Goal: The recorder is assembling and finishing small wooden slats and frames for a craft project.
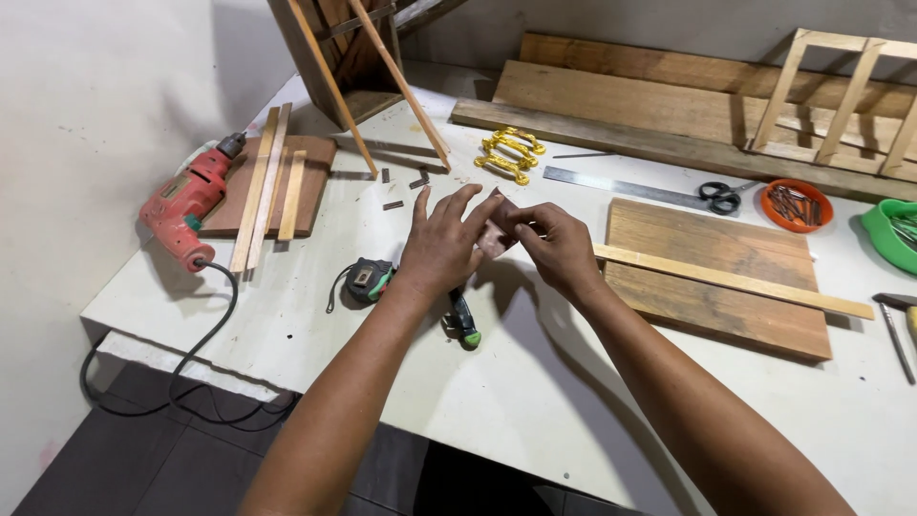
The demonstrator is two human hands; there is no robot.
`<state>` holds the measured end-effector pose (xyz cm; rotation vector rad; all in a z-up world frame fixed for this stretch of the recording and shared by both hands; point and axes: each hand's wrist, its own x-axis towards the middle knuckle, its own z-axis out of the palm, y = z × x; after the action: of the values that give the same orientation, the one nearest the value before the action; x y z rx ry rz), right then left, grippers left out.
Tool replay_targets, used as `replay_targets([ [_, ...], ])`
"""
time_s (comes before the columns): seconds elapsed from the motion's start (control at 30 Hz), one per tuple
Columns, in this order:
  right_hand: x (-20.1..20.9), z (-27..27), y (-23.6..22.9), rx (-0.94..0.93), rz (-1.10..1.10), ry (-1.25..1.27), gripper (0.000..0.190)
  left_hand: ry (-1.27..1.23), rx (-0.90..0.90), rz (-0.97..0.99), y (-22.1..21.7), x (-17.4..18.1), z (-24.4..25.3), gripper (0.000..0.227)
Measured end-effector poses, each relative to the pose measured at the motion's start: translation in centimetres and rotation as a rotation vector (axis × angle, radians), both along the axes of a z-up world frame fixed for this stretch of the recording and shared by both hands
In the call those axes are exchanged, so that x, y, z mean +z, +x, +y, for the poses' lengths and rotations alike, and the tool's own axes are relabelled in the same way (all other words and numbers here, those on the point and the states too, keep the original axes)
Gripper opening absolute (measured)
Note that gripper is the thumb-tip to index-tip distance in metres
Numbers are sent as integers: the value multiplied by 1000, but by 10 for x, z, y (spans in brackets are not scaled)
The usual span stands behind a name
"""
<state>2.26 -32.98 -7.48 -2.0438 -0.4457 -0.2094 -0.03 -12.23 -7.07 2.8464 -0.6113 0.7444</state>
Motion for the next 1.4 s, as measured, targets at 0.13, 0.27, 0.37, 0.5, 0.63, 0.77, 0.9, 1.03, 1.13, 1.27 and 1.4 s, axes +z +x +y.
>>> replay_targets([
  [0.13, 0, -22, -7, -2, -72, -6, 20, -72, -79, 8, -1, 9, -21, 87],
  [0.27, -1, -42, -13, 11, -38, 35, 24, -147, -198, -24, 1, 12, -41, 77],
  [0.37, -3, -60, -16, 23, -30, 64, 26, -167, -215, 27, -1, 22, -59, 64],
  [0.5, 13, -81, -28, -38, 186, 103, 34, -396, -218, 379, 6, 26, -85, 32],
  [0.63, -1, -120, -22, 88, 61, 255, 30, -411, -221, 406, 7, 38, -115, 26],
  [0.77, 4, -151, -26, 24, 119, 112, 32, -526, -207, 631, 10, 47, -147, 31],
  [0.9, 2, -185, -34, -146, 256, 73, 23, -547, -330, 686, 29, 25, -176, 23],
  [1.03, 12, -216, -50, -177, -39, -165, 20, -424, -356, 579, 19, 31, -214, 22],
  [1.13, 21, -226, -65, -295, -156, -424, 19, -287, -324, 487, 8, 32, -241, 22],
  [1.27, 8, -242, -74, -468, -409, -552, 13, -314, -339, 231, -10, 20, -262, 39],
  [1.4, -9, -250, -78, -453, -485, -664, 16, -50, -281, -142, -14, -17, -273, 43],
])
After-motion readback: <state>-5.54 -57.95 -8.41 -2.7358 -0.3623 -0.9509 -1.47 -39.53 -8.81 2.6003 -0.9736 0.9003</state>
